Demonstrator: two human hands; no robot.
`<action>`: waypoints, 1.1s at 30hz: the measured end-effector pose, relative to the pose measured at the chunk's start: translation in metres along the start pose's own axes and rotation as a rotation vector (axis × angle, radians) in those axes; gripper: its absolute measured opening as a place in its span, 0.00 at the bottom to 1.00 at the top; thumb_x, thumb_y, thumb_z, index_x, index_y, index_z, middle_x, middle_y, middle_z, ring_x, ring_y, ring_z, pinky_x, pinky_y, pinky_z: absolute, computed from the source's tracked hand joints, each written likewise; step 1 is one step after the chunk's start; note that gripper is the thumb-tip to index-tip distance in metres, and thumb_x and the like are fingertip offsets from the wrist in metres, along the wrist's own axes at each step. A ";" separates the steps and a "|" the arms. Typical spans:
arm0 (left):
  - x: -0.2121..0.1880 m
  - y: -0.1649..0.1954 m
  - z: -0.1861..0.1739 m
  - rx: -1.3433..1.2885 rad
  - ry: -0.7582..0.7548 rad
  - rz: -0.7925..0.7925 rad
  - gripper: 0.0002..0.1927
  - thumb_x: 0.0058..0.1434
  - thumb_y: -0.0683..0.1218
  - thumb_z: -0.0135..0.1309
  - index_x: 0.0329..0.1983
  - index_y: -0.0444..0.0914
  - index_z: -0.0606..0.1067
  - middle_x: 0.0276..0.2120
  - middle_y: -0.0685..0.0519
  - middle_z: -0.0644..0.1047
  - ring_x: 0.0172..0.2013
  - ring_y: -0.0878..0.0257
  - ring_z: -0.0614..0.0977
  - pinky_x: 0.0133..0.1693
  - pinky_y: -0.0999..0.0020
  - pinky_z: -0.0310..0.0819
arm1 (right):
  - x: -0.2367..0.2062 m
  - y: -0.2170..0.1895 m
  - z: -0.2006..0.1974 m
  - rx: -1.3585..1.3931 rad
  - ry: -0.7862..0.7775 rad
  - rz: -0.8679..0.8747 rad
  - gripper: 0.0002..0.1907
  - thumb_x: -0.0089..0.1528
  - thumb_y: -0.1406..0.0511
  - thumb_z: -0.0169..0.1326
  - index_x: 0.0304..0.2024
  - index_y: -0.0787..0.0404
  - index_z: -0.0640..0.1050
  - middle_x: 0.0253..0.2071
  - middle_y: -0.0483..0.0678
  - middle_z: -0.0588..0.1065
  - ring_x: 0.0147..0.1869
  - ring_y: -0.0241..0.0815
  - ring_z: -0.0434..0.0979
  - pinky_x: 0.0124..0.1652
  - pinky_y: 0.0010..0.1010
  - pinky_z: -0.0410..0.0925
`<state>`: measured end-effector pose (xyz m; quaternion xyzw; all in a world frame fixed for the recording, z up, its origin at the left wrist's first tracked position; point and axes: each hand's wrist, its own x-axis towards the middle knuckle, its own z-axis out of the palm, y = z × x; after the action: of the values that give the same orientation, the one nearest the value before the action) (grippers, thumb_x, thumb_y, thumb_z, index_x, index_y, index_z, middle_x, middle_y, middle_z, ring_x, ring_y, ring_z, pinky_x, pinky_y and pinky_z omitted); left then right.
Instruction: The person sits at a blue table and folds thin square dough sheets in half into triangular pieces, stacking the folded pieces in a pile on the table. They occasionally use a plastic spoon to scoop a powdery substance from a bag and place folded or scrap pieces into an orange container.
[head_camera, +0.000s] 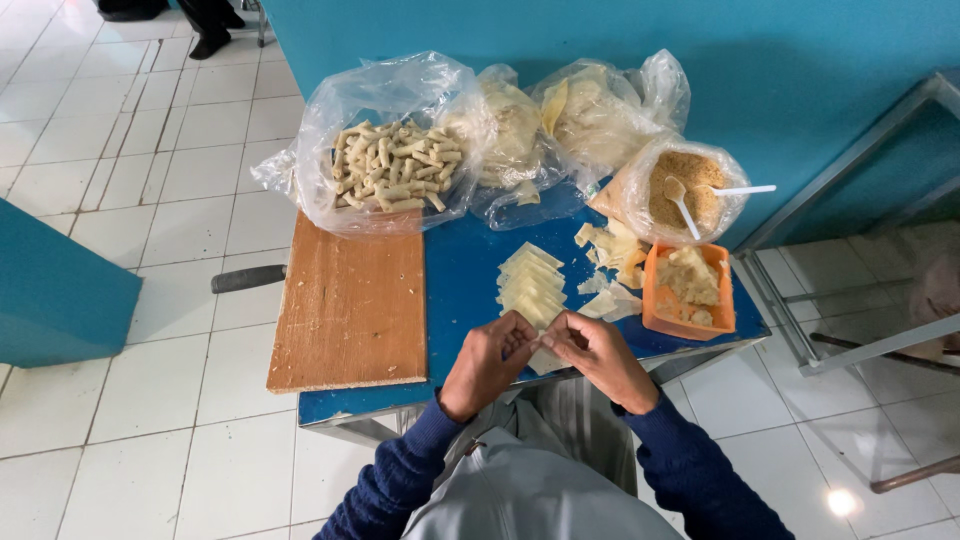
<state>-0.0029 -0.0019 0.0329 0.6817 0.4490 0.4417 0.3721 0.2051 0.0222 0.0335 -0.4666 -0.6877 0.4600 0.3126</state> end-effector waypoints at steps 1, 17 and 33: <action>-0.001 0.000 -0.001 0.011 0.019 0.048 0.06 0.62 0.41 0.60 0.38 0.33 0.76 0.27 0.50 0.77 0.25 0.65 0.75 0.29 0.68 0.71 | 0.000 0.000 0.000 0.000 -0.001 -0.013 0.11 0.65 0.61 0.58 0.34 0.63 0.77 0.24 0.36 0.67 0.27 0.25 0.57 0.26 0.22 0.55; -0.014 -0.002 0.006 0.124 0.149 0.487 0.15 0.57 0.38 0.66 0.43 0.33 0.73 0.41 0.47 0.76 0.42 0.52 0.79 0.44 0.62 0.75 | -0.002 0.032 -0.002 0.520 -0.146 0.076 0.10 0.66 0.61 0.56 0.37 0.62 0.77 0.31 0.37 0.69 0.33 0.27 0.61 0.34 0.21 0.57; -0.017 -0.037 0.008 -0.726 -0.157 -0.174 0.03 0.67 0.36 0.57 0.41 0.34 0.75 0.37 0.56 0.78 0.38 0.71 0.75 0.40 0.75 0.70 | -0.007 0.012 -0.014 0.407 -0.257 0.137 0.13 0.60 0.59 0.62 0.38 0.61 0.78 0.34 0.36 0.75 0.40 0.24 0.73 0.43 0.19 0.68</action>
<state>-0.0090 -0.0066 -0.0078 0.4965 0.2896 0.4855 0.6588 0.2239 0.0225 0.0280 -0.3772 -0.5817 0.6648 0.2783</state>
